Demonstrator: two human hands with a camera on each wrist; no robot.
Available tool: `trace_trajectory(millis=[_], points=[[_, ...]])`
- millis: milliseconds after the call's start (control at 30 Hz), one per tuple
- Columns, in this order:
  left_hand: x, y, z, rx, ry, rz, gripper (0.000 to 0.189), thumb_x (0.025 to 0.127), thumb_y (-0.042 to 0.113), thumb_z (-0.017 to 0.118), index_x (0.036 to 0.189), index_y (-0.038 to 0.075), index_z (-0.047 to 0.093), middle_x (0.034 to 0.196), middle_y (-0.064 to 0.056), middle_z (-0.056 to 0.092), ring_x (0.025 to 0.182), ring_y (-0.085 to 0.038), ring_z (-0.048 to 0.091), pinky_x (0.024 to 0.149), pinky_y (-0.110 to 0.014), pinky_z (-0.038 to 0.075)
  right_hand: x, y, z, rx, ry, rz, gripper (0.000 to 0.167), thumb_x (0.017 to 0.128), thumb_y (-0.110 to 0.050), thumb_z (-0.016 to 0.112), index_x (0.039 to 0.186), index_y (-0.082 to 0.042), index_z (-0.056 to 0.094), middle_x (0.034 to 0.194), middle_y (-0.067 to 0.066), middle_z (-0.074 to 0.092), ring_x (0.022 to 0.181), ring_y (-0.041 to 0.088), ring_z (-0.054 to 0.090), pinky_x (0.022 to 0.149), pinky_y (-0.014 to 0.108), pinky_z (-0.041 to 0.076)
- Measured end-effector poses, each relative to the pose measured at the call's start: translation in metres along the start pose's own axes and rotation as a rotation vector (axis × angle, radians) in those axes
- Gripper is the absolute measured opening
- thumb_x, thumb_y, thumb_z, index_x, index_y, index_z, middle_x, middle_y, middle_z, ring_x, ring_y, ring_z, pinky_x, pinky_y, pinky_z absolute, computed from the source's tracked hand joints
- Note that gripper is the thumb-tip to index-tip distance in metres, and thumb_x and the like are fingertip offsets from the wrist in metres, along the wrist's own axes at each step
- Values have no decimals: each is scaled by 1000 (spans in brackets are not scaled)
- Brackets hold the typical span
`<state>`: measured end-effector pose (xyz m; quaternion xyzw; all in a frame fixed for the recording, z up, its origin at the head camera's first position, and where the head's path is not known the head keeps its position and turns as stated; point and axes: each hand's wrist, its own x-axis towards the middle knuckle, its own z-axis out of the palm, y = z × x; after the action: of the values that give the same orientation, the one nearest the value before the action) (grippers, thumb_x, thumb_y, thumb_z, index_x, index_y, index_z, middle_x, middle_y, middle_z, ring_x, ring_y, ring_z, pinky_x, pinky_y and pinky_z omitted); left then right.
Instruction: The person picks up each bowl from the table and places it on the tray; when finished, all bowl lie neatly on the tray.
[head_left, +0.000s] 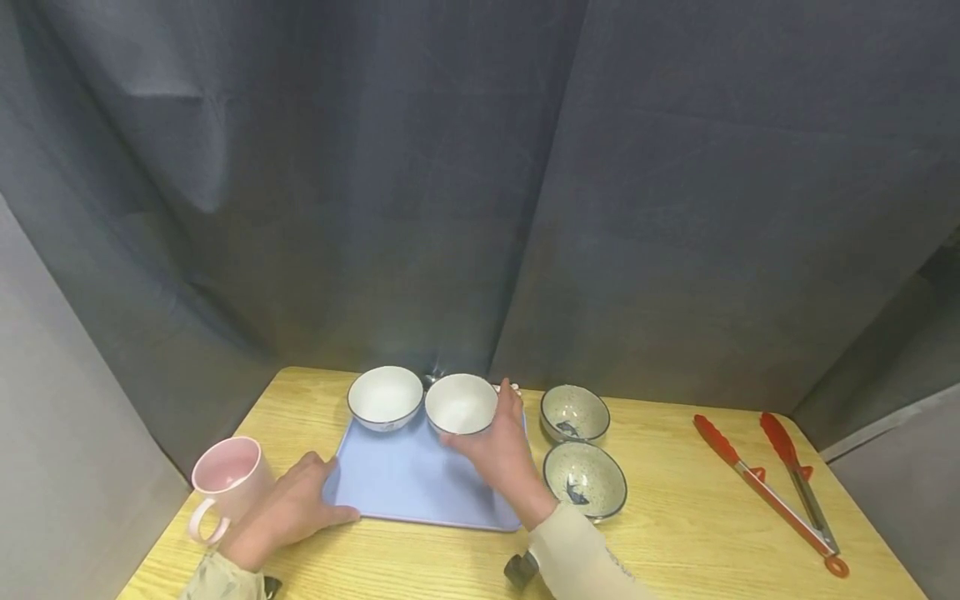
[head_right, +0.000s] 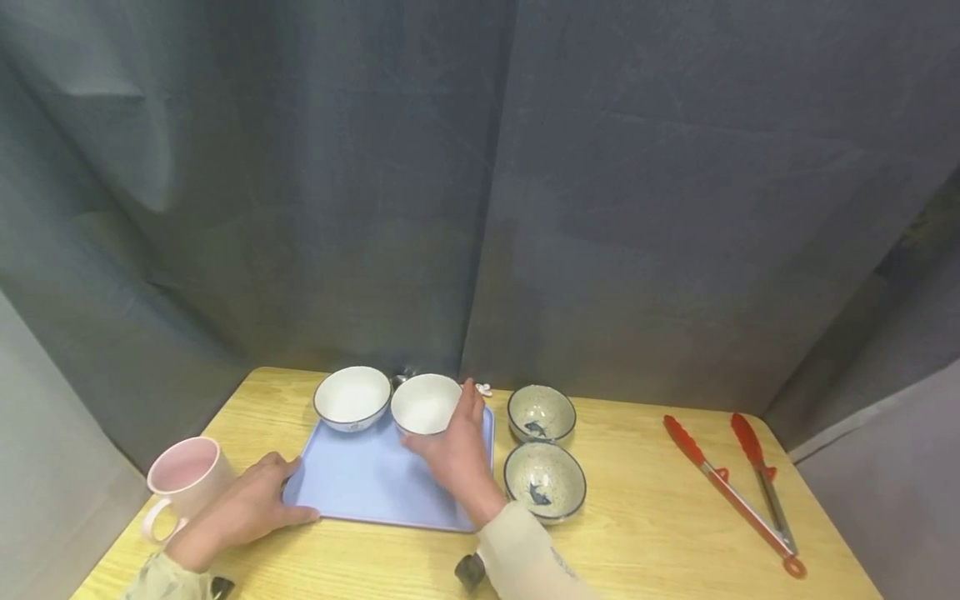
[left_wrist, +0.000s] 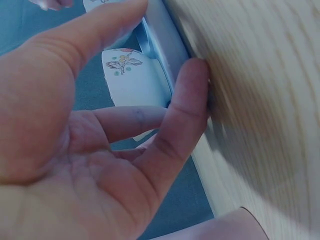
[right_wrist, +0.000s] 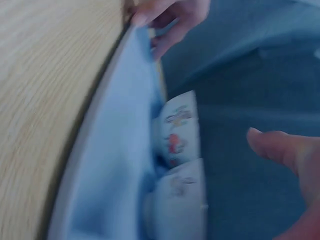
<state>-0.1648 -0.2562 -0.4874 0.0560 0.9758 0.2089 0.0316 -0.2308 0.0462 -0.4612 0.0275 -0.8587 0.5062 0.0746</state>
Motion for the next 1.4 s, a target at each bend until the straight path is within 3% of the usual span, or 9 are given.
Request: trace_trajectory(millis=[133, 233, 500, 733, 1000, 1200, 1400], points=[[0, 0, -1, 10, 5, 13, 103, 83, 48, 97, 152, -17, 57, 120, -22, 65, 104, -30, 64, 105, -60, 57, -19, -16, -34, -44, -121, 30, 136, 76, -30, 103, 178, 0, 17, 183, 30, 22, 166, 52, 33, 133, 67, 33], [0, -1, -2, 18, 6, 17, 102, 83, 48, 97, 151, -18, 57, 117, -21, 64, 101, -30, 63, 103, -60, 58, -30, -14, -57, -68, -152, 32, 134, 77, -33, 103, 177, -2, 20, 183, 27, 23, 167, 50, 33, 133, 68, 32], [0, 0, -8, 9, 8, 4, 102, 83, 47, 98, 152, -16, 57, 113, -17, 62, 96, -25, 60, 98, -55, 58, -42, 17, -104, -153, -132, 83, 134, 80, -35, 102, 176, 2, 16, 182, 32, 21, 166, 56, 31, 132, 71, 33], [-1, -3, -6, 17, -4, 7, 103, 85, 47, 97, 152, -19, 55, 120, -24, 64, 103, -31, 64, 103, -60, 58, -52, 52, -135, -233, -96, 114, 142, 76, -43, 103, 176, 2, 14, 181, 29, 21, 162, 55, 38, 129, 72, 37], [0, -3, -3, 12, -4, 5, 104, 84, 48, 97, 152, -18, 55, 122, -24, 64, 106, -32, 65, 105, -61, 57, -66, 85, -151, -249, -128, 163, 149, 77, -48, 103, 177, 3, 6, 180, 31, 17, 163, 59, 33, 128, 75, 36], [-1, -3, -2, 18, -7, 5, 104, 84, 48, 97, 153, -17, 56, 121, -23, 64, 106, -32, 65, 104, -61, 57, -69, 98, -147, -165, -128, 164, 147, 76, -40, 105, 176, 5, 7, 177, 35, 25, 163, 56, 33, 132, 72, 29], [-1, -1, -1, -2, -10, 8, 104, 84, 49, 96, 153, -18, 55, 125, -27, 65, 111, -36, 67, 107, -62, 56, -68, 106, -142, -131, -122, 181, 147, 76, -37, 106, 176, 6, 7, 179, 36, 22, 164, 56, 32, 133, 72, 27]])
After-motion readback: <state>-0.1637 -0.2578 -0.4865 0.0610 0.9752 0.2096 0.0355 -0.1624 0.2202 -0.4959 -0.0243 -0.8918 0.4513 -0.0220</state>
